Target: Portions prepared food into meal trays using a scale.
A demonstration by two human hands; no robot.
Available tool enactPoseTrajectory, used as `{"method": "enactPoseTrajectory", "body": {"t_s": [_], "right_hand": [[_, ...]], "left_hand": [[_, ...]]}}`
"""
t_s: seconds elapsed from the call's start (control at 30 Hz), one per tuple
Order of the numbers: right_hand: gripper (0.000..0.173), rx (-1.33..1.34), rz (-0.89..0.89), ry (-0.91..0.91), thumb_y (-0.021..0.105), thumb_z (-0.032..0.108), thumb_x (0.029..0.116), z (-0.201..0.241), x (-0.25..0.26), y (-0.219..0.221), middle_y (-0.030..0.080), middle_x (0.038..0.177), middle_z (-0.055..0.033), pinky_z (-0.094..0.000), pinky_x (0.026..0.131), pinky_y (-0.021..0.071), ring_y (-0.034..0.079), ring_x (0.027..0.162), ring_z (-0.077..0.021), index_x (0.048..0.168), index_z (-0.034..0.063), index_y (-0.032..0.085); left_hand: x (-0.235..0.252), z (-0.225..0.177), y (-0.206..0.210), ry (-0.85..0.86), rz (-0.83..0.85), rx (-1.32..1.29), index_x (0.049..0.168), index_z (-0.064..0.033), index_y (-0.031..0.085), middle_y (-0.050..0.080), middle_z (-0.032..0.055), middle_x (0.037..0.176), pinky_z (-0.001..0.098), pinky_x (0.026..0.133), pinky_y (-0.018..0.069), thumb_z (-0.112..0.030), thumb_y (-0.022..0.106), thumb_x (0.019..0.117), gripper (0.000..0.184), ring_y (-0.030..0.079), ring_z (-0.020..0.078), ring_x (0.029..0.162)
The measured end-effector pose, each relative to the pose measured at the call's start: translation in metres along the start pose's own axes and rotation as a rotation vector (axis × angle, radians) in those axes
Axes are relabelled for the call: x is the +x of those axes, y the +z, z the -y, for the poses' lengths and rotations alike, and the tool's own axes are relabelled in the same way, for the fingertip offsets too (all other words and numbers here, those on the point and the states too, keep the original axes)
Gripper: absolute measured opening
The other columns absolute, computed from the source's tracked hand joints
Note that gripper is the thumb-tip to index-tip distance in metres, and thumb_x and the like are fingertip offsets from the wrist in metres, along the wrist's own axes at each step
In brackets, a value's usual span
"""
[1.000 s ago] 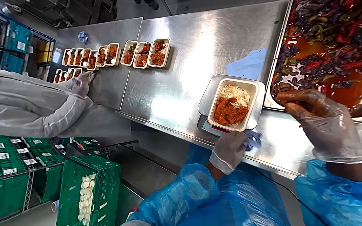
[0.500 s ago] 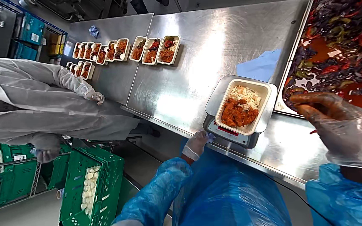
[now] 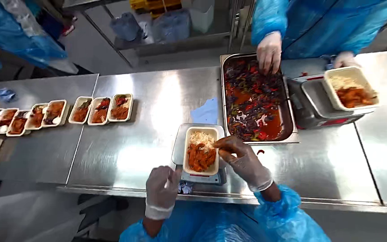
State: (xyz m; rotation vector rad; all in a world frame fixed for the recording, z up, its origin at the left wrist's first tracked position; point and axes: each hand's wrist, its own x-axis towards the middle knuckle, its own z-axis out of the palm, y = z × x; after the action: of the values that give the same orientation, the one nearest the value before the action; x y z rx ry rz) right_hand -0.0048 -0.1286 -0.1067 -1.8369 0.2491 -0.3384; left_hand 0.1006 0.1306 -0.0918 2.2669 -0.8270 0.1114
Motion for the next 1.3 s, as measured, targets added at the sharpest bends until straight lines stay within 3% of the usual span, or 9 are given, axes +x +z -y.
{"method": "enactPoseTrajectory", "body": {"t_s": [0.07,0.13,0.23,0.4,0.53,0.7,0.9,1.03,1.3], "right_hand": [[0.023,0.018,-0.015,0.015,0.068,0.007,0.0932,0.001,0.0,0.005,0.07,0.118,-0.0023,-0.0326,0.085,0.0628,0.07,0.098,-0.0132,0.115,0.0112,0.073],[0.024,-0.046,-0.063,0.072,0.066,0.009,0.0953,0.005,-0.005,-0.011,0.07,0.12,-0.0021,-0.0343,0.086,0.0621,0.07,0.1,-0.0139,0.118,0.0119,0.073],[0.022,-0.159,-0.134,0.205,0.064,0.008,0.0994,0.01,-0.006,-0.061,0.072,0.117,-0.0077,-0.0426,0.084,0.0599,0.071,0.095,-0.0194,0.121,0.0086,0.068],[0.037,-0.369,-0.14,0.404,0.076,0.011,0.09,-0.073,0.072,-0.096,0.071,0.122,-0.0119,-0.0536,0.095,0.0565,0.07,0.107,-0.0261,0.126,0.0123,0.069],[0.062,-0.664,0.077,0.404,0.082,0.02,0.0848,-0.121,0.156,-0.081,0.059,0.138,-0.0228,-0.0648,0.103,0.048,0.059,0.124,-0.0422,0.142,0.0095,0.059],[0.073,-0.775,0.22,0.461,0.077,0.022,0.0884,-0.178,0.237,-0.061,0.06,0.137,-0.0284,-0.0722,0.1,0.045,0.059,0.123,-0.0494,0.153,0.0082,0.046],[0.025,-0.882,0.364,0.425,0.07,0.009,0.0925,-0.18,0.223,-0.052,0.069,0.113,-0.029,-0.0737,0.088,0.0478,0.065,0.106,-0.0515,0.117,0.0039,0.07],[0.026,-0.813,0.545,0.38,0.075,0.016,0.0924,-0.177,0.196,-0.054,0.069,0.116,-0.0226,-0.0674,0.094,0.0481,0.064,0.111,-0.0429,0.117,0.008,0.073],[0.033,-1.103,0.361,0.449,0.08,0.009,0.0823,-0.171,0.166,-0.019,0.059,0.125,-0.0349,-0.0696,0.089,0.051,0.058,0.118,-0.0533,0.112,-0.0013,0.07]], "left_hand": [[0.055,-0.02,-0.002,-0.034,0.028,-0.069,0.083,-0.0054,0.068,0.063,0.0041,0.074,0.0375,0.065,0.0565,-0.033,0.055,0.1024,0.036,0.063,0.0155,0.069],[0.09,-0.031,-0.001,-0.05,0.136,-0.139,0.109,-0.007,0.066,0.066,0.0062,0.087,0.0384,0.065,0.0573,-0.024,0.056,0.1047,0.02,0.064,0.0169,0.073],[0.094,-0.02,0.008,-0.051,0.128,-0.194,0.125,-0.0117,0.062,0.067,0.0054,0.1,0.0333,0.066,0.0573,-0.021,0.054,0.105,0.023,0.064,0.0138,0.076],[0.052,0.026,0.023,-0.289,0.219,-0.156,0.119,-0.0071,0.067,0.069,0.0081,0.106,0.0436,0.08,0.0603,-0.024,0.062,0.1011,0.025,0.069,0.0196,0.09],[0.01,0.051,0.008,-0.406,0.283,-0.135,0.115,-0.0094,0.071,0.071,0.0045,0.105,0.0372,0.083,0.0609,-0.025,0.064,0.0983,0.024,0.07,0.0153,0.091],[-0.03,0.065,-0.023,-0.529,0.217,-0.108,0.112,-0.0095,0.073,0.072,0.0039,0.104,0.0359,0.084,0.0601,-0.026,0.063,0.0968,0.025,0.07,0.0142,0.091],[-0.07,0.081,-0.034,-0.739,0.127,-0.086,0.114,-0.0076,0.071,0.071,0.0066,0.105,0.0391,0.086,0.0599,-0.024,0.064,0.0985,0.024,0.07,0.017,0.093],[-0.082,0.079,-0.02,-0.817,0.09,-0.07,0.112,-0.0075,0.071,0.071,0.0075,0.102,0.042,0.085,0.0597,-0.022,0.067,0.0985,0.02,0.07,0.0183,0.091],[-0.066,0.039,0.007,-0.802,0.149,-0.207,0.122,-0.0113,0.066,0.071,0.0108,0.106,0.0468,0.077,0.0597,-0.03,0.061,0.1044,0.026,0.07,0.0234,0.087]]}}
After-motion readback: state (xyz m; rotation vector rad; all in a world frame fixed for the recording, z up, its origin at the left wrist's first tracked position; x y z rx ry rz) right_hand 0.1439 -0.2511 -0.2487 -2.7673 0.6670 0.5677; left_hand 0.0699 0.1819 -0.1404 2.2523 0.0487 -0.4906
